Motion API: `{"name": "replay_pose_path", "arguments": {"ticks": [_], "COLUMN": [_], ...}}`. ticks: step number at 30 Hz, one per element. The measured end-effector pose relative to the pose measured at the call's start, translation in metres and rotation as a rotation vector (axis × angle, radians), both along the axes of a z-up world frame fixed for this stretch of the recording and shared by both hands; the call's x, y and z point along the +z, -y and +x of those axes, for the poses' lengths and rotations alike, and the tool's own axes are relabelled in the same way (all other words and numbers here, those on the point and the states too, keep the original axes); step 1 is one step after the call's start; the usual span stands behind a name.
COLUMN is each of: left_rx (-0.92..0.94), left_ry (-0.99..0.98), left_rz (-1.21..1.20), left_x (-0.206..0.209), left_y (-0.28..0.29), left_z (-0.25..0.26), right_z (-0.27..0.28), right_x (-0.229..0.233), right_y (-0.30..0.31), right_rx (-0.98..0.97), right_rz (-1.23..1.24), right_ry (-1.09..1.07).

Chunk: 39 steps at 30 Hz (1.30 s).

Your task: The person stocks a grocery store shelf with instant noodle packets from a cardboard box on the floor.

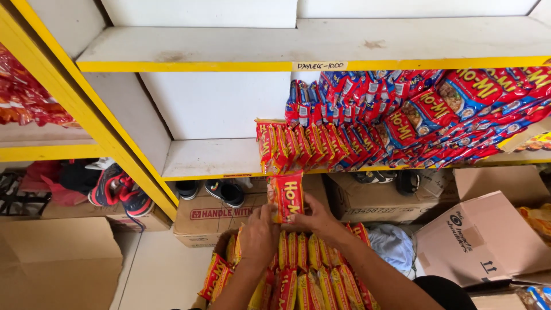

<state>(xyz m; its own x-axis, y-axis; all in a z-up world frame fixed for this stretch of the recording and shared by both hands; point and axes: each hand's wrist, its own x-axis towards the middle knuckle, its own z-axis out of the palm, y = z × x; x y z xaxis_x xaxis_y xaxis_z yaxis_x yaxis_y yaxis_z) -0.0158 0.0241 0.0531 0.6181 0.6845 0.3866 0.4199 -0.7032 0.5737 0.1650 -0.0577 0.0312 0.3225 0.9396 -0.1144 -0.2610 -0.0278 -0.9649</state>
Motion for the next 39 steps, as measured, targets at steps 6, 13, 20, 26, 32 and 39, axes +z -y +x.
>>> {"name": "replay_pose_path", "arguments": {"ticks": [6, 13, 20, 26, 32, 39], "left_rx": [0.049, 0.239, 0.318, 0.347, 0.320, 0.308], "left_ry": [-0.105, 0.029, 0.349, 0.316, 0.304, 0.236], "left_rz": [0.037, -0.268, -0.449, -0.432, -0.385, -0.388], "left_x": [0.011, -0.028, -0.082, -0.089, -0.091, -0.098], "left_y": [-0.058, -0.107, -0.143, -0.169, -0.181, -0.185], "left_z": [0.013, 0.033, 0.061, 0.071, 0.082, 0.096], "right_z": [0.023, -0.028, -0.036, -0.018, -0.015, -0.017], "right_x": [-0.017, 0.043, 0.014, 0.016, 0.022, 0.031], "right_y": [-0.067, -0.122, -0.154, -0.173, -0.185, -0.183], "right_rx": [-0.027, -0.254, -0.419, -0.361, -0.408, -0.446], "right_rz": [0.089, -0.035, 0.264, 0.210, 0.041, -0.022], "right_ry": [0.384, 0.672, 1.013, 1.355, 1.543, 1.715]}}
